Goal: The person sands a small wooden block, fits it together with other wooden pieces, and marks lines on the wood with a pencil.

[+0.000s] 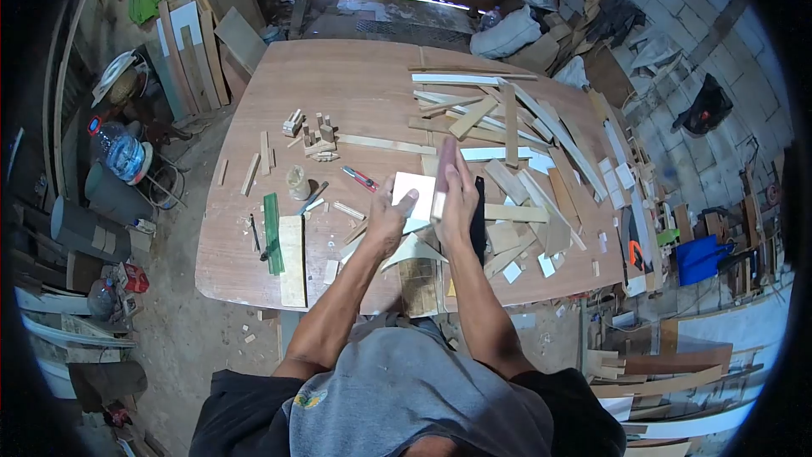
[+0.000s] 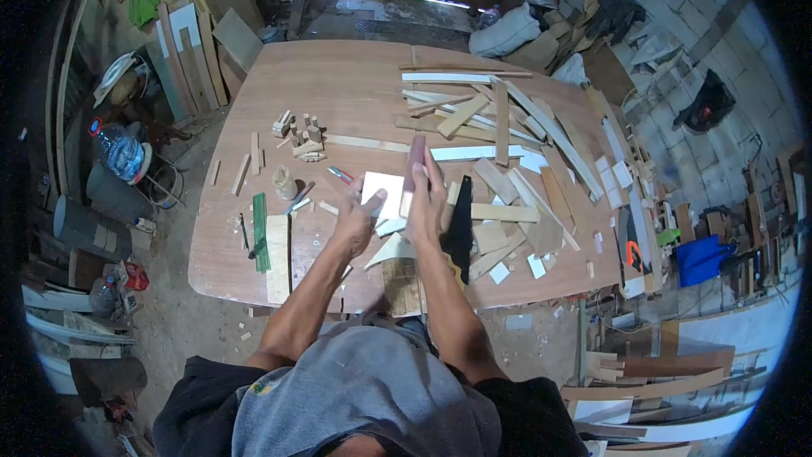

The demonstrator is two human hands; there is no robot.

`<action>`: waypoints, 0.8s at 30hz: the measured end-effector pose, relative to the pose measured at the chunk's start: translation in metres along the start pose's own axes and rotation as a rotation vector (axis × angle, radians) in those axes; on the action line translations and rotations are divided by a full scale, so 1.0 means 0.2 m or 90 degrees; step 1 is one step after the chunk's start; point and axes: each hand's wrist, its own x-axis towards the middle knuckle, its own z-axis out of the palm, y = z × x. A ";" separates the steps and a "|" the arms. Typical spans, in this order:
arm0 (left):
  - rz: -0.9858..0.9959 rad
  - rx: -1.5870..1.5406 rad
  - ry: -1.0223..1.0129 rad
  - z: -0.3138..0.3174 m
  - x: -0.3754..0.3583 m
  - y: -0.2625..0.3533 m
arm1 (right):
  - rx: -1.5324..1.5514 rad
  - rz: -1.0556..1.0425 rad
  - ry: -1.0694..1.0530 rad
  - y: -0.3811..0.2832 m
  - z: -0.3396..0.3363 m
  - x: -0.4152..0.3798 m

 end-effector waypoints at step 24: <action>0.004 -0.084 -0.191 -0.28 0.10 0.11 | 0.150 0.067 -0.038 0.13 0.11 -0.15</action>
